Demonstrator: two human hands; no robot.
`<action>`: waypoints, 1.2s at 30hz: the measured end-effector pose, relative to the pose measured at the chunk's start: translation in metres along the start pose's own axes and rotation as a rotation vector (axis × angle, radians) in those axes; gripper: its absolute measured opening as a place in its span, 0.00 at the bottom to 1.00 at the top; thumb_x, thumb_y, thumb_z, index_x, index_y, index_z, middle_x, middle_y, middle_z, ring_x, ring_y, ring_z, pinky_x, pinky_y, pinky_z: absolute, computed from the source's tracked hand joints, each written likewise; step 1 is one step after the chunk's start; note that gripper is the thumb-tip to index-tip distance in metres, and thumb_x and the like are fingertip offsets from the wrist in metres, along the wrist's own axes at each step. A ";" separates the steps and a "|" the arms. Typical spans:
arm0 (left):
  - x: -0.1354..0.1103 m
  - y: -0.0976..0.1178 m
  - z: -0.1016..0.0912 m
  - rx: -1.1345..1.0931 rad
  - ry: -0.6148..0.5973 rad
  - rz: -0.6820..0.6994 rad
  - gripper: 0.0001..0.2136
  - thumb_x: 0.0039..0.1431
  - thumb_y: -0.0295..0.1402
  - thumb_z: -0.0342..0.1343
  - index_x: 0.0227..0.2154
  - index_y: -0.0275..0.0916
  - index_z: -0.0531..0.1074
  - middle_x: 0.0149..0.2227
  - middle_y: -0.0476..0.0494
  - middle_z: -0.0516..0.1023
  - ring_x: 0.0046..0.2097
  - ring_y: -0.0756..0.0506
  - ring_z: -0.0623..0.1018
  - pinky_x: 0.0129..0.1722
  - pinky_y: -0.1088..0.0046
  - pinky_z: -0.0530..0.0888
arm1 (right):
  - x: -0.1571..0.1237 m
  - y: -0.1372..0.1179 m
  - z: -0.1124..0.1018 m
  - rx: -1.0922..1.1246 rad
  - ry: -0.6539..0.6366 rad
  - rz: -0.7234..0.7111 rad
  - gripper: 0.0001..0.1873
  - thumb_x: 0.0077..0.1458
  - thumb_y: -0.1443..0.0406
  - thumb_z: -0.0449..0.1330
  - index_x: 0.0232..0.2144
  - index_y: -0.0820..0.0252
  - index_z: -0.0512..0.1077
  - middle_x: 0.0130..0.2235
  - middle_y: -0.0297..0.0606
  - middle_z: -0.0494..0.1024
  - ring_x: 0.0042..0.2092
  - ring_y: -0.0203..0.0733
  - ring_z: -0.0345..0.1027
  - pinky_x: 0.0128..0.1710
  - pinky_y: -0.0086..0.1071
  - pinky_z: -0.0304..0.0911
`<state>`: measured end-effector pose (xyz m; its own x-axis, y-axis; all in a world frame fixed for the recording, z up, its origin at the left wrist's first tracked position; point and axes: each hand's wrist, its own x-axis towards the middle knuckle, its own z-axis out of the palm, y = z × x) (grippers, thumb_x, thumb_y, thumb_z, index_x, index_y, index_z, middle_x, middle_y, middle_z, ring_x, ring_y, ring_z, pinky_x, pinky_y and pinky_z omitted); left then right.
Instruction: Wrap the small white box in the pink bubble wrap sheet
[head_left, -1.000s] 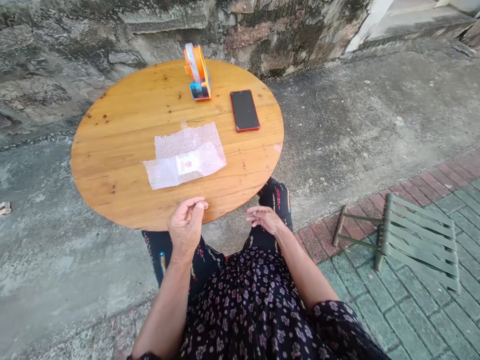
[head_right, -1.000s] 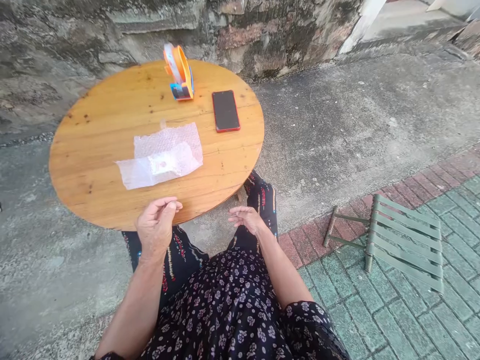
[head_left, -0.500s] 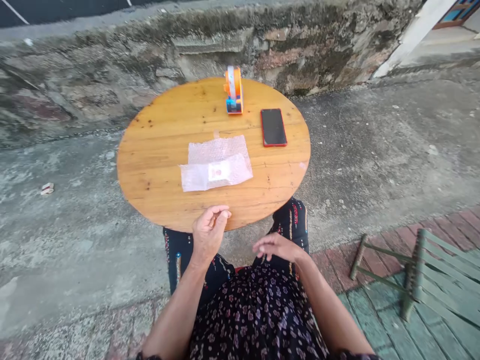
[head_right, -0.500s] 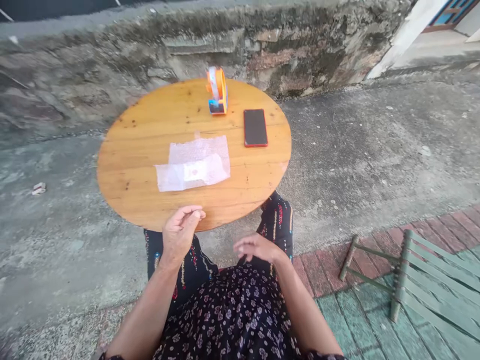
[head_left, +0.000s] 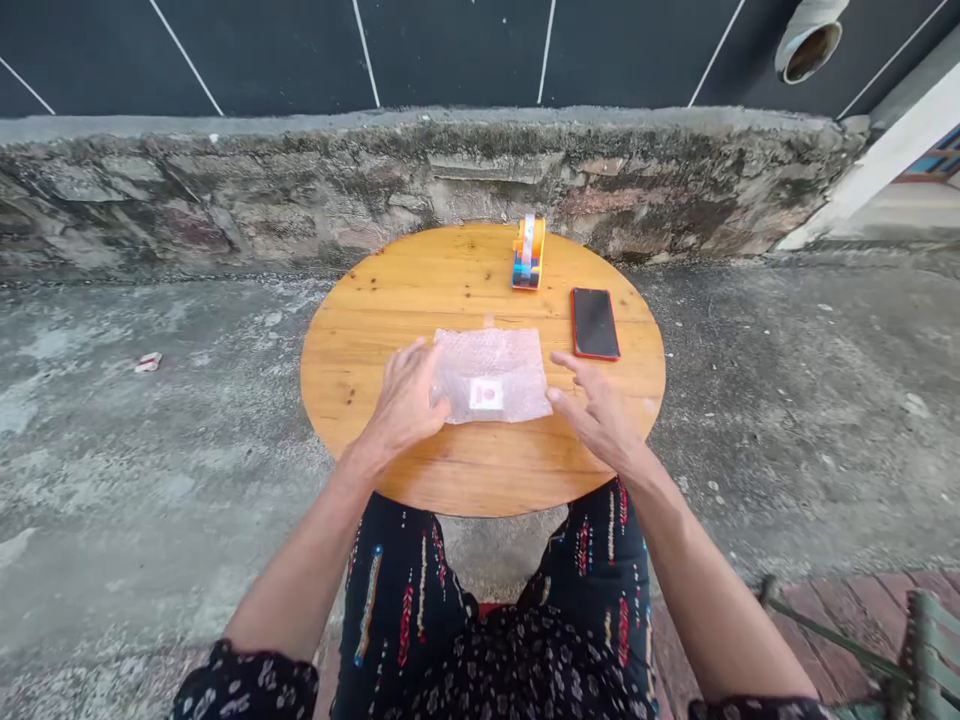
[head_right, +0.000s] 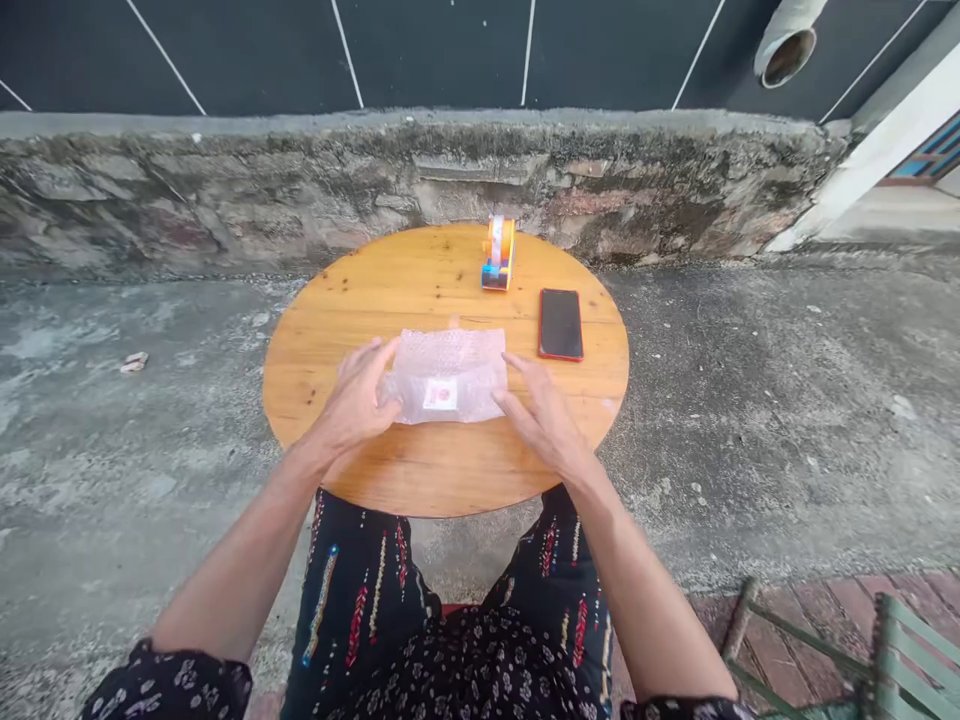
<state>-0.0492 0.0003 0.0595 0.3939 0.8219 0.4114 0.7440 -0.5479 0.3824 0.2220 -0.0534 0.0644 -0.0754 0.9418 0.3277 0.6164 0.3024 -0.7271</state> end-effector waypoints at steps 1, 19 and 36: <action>0.003 -0.002 -0.002 -0.013 -0.046 0.014 0.31 0.47 0.26 0.53 0.58 0.35 0.62 0.53 0.36 0.72 0.59 0.35 0.66 0.59 0.50 0.61 | 0.013 -0.001 0.005 -0.005 -0.008 -0.036 0.26 0.60 0.55 0.54 0.59 0.56 0.62 0.58 0.46 0.68 0.59 0.51 0.60 0.58 0.50 0.55; -0.059 0.044 -0.002 -0.157 -0.074 0.140 0.07 0.61 0.30 0.52 0.34 0.39 0.76 0.39 0.42 0.76 0.43 0.43 0.71 0.43 0.63 0.69 | 0.000 -0.009 0.012 -0.081 -0.090 -0.142 0.14 0.58 0.62 0.58 0.46 0.55 0.73 0.45 0.42 0.77 0.48 0.46 0.70 0.49 0.44 0.66; -0.084 0.040 0.037 -0.237 -0.024 0.070 0.06 0.59 0.28 0.53 0.36 0.40 0.74 0.45 0.42 0.75 0.48 0.40 0.70 0.48 0.56 0.68 | 0.024 -0.009 0.059 -0.210 -0.258 -0.195 0.30 0.54 0.66 0.60 0.59 0.52 0.60 0.55 0.42 0.69 0.56 0.49 0.63 0.56 0.48 0.60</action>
<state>-0.0323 -0.0852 0.0099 0.4547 0.7829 0.4247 0.5682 -0.6222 0.5386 0.1690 -0.0246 0.0432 -0.3850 0.8839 0.2655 0.7165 0.4676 -0.5177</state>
